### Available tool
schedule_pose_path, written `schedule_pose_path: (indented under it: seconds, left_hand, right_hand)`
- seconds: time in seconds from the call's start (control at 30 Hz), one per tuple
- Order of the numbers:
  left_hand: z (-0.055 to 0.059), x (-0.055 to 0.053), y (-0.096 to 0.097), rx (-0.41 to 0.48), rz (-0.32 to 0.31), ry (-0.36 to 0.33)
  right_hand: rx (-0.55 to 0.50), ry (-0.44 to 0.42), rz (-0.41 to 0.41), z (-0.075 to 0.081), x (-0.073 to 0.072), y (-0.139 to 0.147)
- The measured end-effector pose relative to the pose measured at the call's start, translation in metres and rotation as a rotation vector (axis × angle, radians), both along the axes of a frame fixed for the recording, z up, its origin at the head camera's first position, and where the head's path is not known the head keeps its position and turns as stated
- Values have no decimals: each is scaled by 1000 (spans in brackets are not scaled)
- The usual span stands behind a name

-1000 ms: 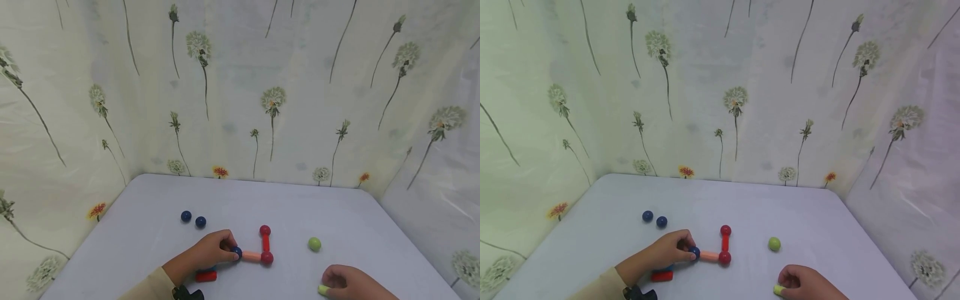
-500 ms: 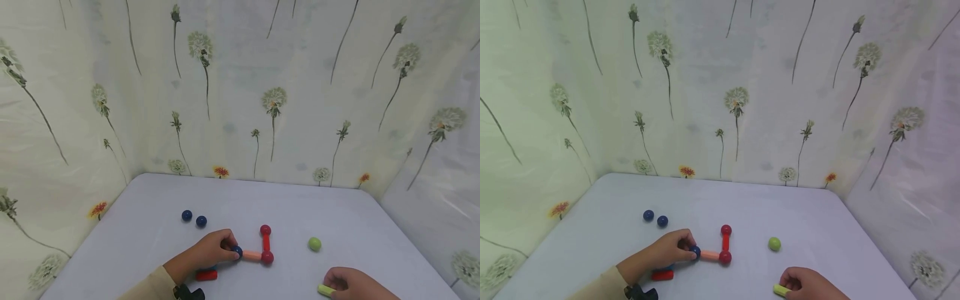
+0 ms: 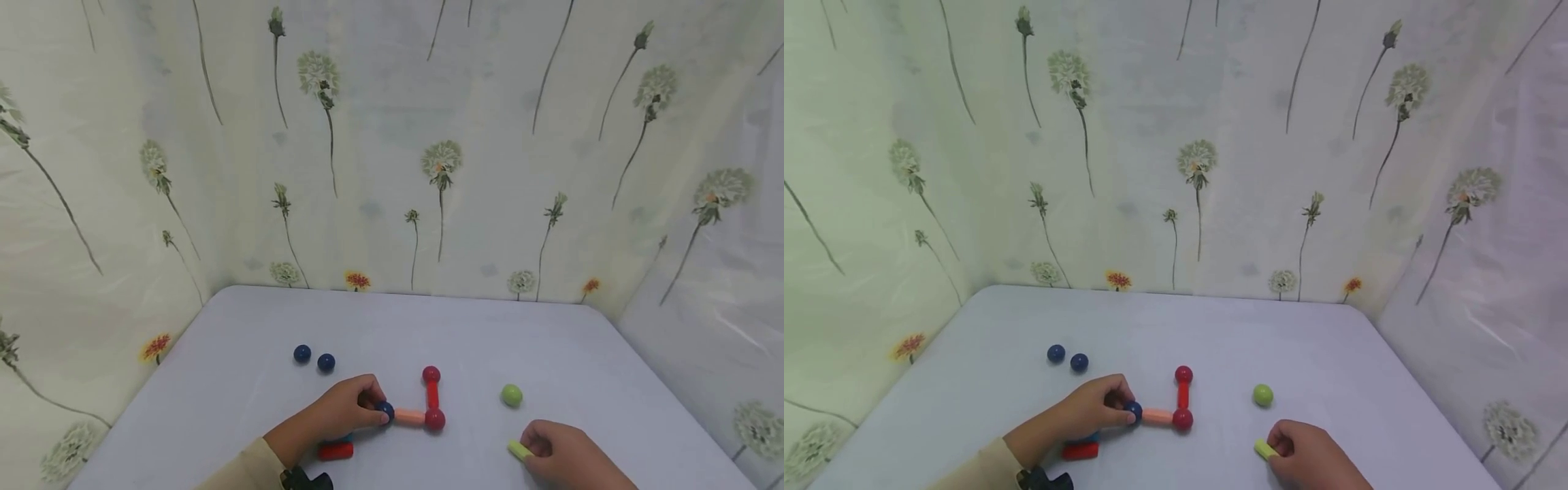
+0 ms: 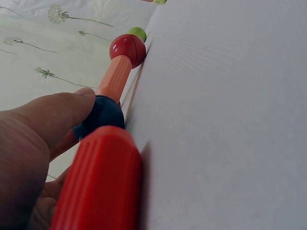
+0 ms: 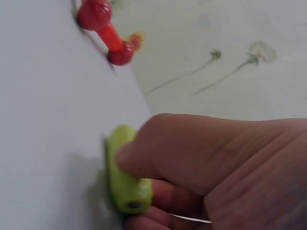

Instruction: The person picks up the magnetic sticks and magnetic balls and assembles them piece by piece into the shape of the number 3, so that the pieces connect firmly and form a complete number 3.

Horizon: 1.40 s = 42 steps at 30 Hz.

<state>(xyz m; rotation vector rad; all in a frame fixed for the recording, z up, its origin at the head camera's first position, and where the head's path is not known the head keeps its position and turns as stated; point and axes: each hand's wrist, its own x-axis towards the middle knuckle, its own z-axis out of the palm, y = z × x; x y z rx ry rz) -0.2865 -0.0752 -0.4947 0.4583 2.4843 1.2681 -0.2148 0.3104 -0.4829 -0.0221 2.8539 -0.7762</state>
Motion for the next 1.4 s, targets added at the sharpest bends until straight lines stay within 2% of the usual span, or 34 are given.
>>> schedule_pose_path:
  seconds: [0.17, 0.33, 0.47, 0.63, 0.77, 1.1, 1.27, 1.4]
  left_hand:
    - [-1, 1, 2, 1, -1, -11]
    - [-2, 0, 1, -5, 1, -9]
    - [-3, -1, -2, -10, 7, -5]
    - [-5, -1, -4, -11, 6, -2]
    - [-4, -2, -3, 6, -3, 9]
    - [-4, -1, -3, -2, -9, 8]
    - [-3, -2, -4, -2, -7, 7]
    - [-2, -2, -4, 1, -12, 8]
  right_hand:
    - [-5, 54, -73, -2, -3, -14]
    - [-93, 99, -132, 1, -5, -34]
    - [-169, 93, -162, 0, -7, -55]
    - [-184, 56, -196, 1, -12, -77]
    - [-202, 66, -253, 6, -24, -88]
    - [-337, 90, -347, 11, -58, -107]
    - [-385, 110, -343, 13, -77, -115]
    - [-433, 127, -342, 16, -86, -124]
